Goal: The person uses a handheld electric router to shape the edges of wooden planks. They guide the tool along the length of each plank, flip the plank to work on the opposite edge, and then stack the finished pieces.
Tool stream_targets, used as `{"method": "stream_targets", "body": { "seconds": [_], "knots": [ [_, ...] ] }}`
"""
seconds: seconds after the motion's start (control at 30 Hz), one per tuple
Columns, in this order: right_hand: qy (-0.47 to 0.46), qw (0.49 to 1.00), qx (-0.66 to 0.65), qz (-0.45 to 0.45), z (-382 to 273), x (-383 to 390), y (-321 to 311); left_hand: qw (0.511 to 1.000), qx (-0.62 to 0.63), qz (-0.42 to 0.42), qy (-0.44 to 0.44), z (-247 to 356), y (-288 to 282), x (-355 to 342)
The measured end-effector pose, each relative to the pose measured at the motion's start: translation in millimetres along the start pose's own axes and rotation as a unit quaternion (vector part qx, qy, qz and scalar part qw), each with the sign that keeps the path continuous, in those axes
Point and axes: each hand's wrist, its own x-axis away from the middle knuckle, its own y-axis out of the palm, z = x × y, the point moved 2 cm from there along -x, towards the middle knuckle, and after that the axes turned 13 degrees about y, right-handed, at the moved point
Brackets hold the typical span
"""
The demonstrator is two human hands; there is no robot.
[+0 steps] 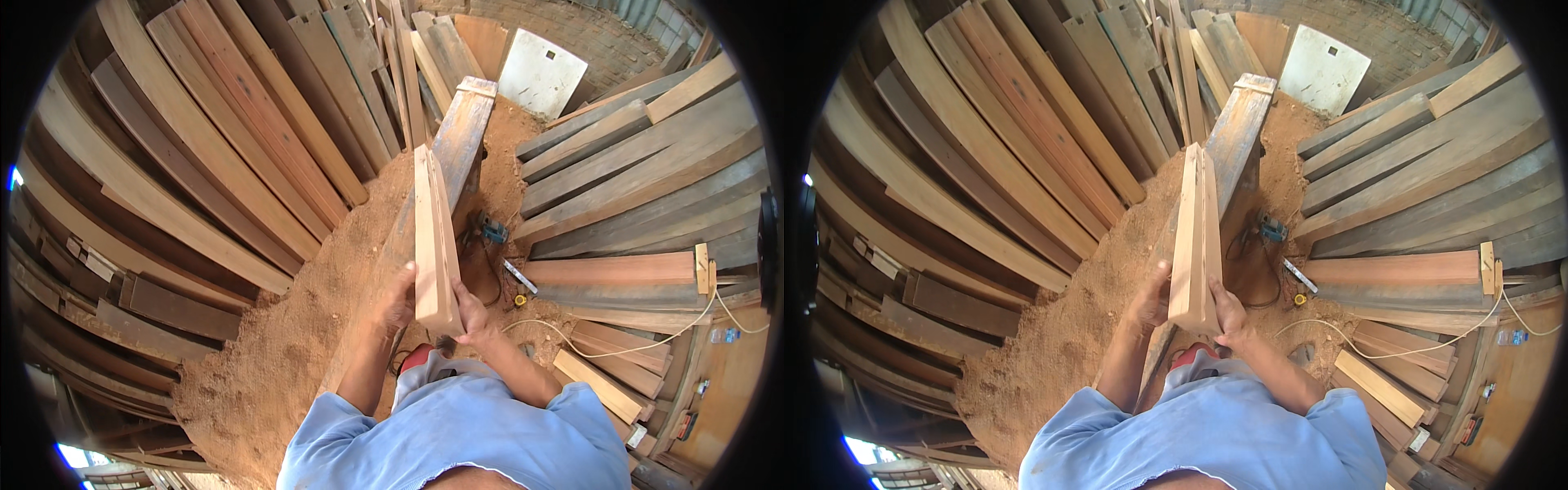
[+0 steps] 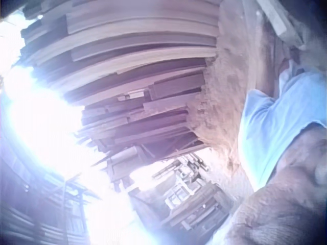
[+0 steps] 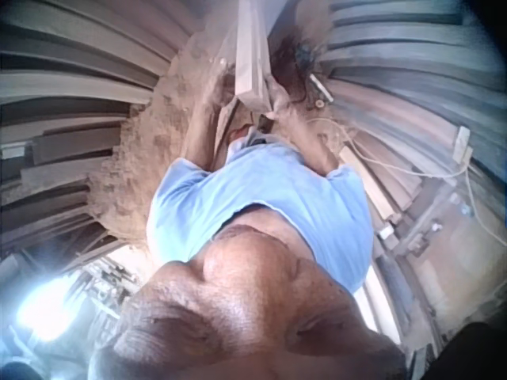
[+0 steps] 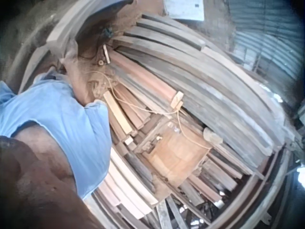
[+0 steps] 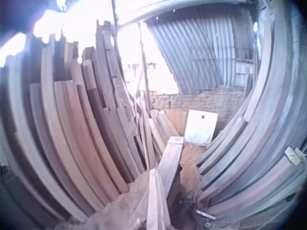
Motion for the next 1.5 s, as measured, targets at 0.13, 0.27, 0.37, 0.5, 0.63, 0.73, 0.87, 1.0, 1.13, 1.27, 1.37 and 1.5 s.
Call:
{"method": "stream_targets", "body": {
  "seconds": [0.13,0.27,0.37,0.5,0.63,0.73,0.87,1.0,1.13,1.27,1.37,1.5],
  "knots": [
    [0.046,0.998,0.024,0.033,33.8,1.3,-34.9,0.978,-0.186,0.092,0.024,-43.5,-7.6,12.7],
    [0.048,0.997,0.030,0.053,49.9,-8.3,-72.3,0.963,-0.246,0.112,0.012,-66.7,-11.9,20.9],
    [0.065,0.996,0.025,0.049,53.8,-4.7,-71.2,0.949,-0.293,0.109,0.029,-81.6,-28.5,23.7],
    [0.084,0.993,0.044,0.069,56.7,-4.3,-77.9,0.936,-0.343,0.084,0.002,-90.1,-43.4,25.6],
    [0.104,0.956,0.233,0.147,56.6,-16.1,-95.6,0.927,-0.365,0.088,0.022,-96.5,-64.9,33.4],
    [0.054,0.871,0.432,0.226,57.1,-19.2,-115.4,0.826,-0.562,0.046,0.009,-88.3,-104.4,45.0],
    [0.048,0.897,0.375,0.230,44.9,-19.0,-147.6,0.752,-0.655,0.053,-0.052,-81.0,-160.7,50.9],
    [0.005,0.782,0.537,0.316,35.6,-9.3,-189.1,0.716,-0.691,0.074,-0.063,-91.7,-192.1,50.5],
    [-0.019,0.719,0.596,0.356,28.9,7.3,-220.8,0.687,-0.712,0.077,-0.120,-98.3,-187.4,42.1],
    [-0.004,0.688,0.613,0.390,34.4,10.4,-237.4,0.688,-0.712,0.129,-0.053,-110.5,-198.3,25.5],
    [-0.011,0.688,0.614,0.386,37.3,15.2,-245.9,0.699,-0.699,0.148,-0.030,-115.2,-194.2,-6.9],
    [0.029,0.709,0.598,0.372,30.5,14.3,-239.4,0.686,-0.719,0.110,-0.015,-109.0,-196.6,-31.5]
  ]
}}
